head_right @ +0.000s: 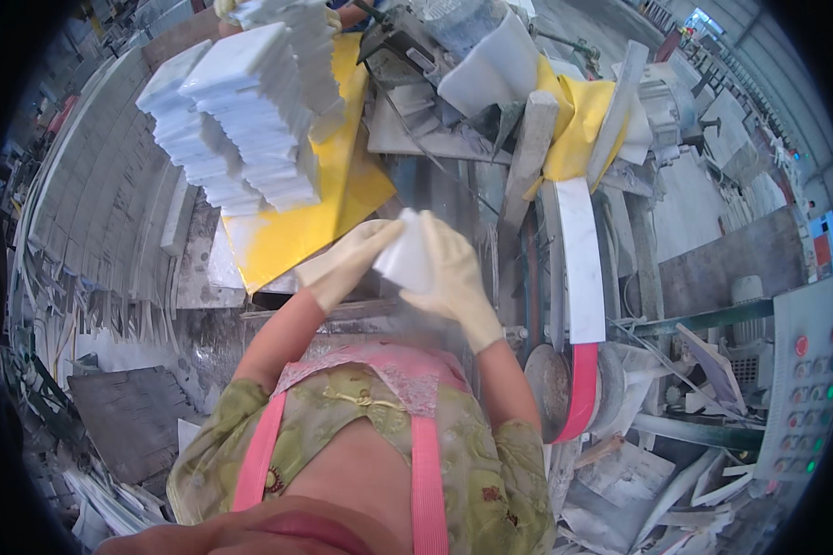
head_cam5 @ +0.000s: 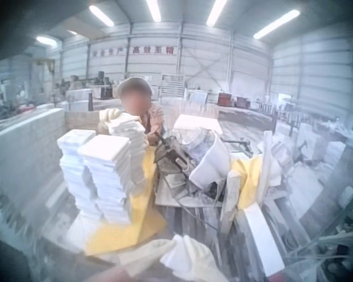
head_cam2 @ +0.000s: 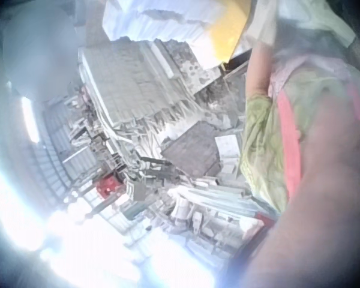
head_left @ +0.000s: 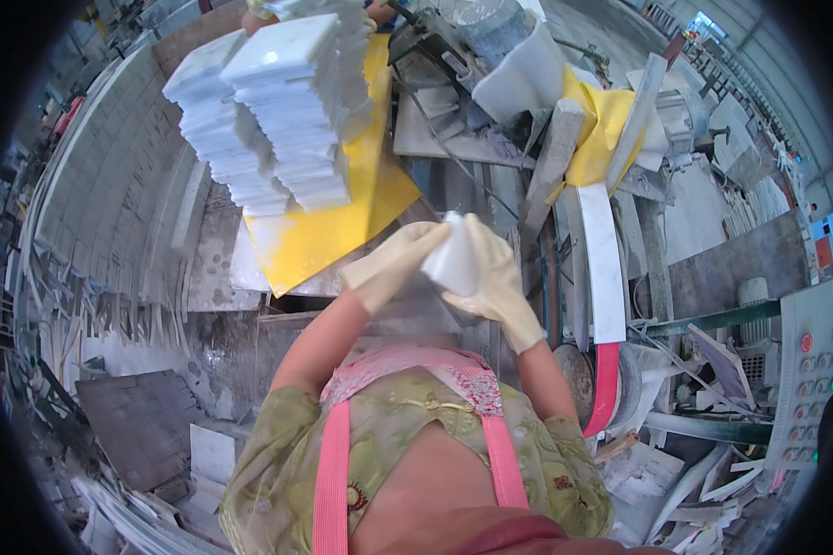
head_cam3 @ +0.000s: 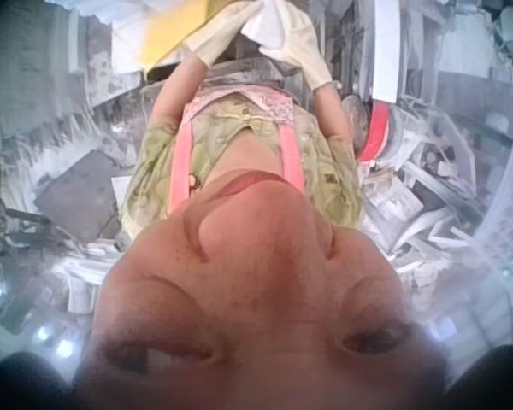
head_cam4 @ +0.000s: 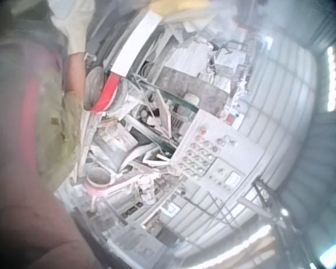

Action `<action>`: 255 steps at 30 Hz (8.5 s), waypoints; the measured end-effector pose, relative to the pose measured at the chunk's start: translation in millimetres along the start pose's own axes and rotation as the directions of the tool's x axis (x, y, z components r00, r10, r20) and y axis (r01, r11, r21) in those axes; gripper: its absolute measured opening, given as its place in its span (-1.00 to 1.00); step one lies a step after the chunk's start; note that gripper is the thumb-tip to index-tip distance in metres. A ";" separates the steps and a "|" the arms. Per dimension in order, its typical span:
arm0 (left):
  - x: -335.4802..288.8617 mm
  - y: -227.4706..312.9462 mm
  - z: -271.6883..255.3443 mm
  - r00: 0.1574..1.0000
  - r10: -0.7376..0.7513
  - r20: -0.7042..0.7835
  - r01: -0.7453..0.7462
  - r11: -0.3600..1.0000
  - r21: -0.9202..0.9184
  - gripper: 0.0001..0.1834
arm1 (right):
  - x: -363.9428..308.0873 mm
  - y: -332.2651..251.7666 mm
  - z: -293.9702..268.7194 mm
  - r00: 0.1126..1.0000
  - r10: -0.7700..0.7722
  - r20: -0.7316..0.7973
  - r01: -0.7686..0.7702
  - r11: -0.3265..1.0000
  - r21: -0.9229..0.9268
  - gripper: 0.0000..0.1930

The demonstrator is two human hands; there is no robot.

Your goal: The person picks up white foam blocks from a pile and places them onto a yellow surface. They then move to a different area to pick up more blocks and return to stack them. The person repeats this process of picking up and stacking the foam blocks.

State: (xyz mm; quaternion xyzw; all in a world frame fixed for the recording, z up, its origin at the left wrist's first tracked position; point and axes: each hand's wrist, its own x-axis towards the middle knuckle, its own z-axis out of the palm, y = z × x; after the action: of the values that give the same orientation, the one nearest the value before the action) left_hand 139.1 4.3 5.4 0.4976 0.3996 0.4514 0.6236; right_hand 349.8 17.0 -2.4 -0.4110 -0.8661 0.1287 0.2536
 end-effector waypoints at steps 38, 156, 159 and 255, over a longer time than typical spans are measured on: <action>-108.0 -7.4 -172.3 0.886 -0.096 -0.454 0.196 0.964 0.179 -0.59 | 102.4 -123.8 111.8 0.961 -0.046 0.272 0.063 0.997 -0.052 0.31; -89.8 -22.0 -155.6 0.576 0.122 -0.808 0.665 0.505 0.550 -0.54 | -256.6 166.3 -73.3 0.880 0.466 -0.091 -0.396 0.615 -0.681 -0.14; -87.4 -8.5 -157.8 0.591 -0.061 -0.805 0.667 0.599 0.444 -0.51 | -235.2 167.4 -76.3 0.825 0.556 -0.103 -0.471 0.574 -0.670 -0.13; -109.9 -18.0 -186.5 0.591 -0.246 -0.769 0.078 0.965 -0.250 -0.37 | 124.9 -112.3 217.4 0.932 0.000 0.362 -0.358 0.150 0.922 -0.28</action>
State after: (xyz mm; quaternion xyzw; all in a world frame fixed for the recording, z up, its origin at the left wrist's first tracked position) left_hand -64.7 -54.6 -41.4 0.1454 0.6332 0.6019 0.4644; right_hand 92.0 40.3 -94.6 -0.2299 -0.5491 0.7388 0.3159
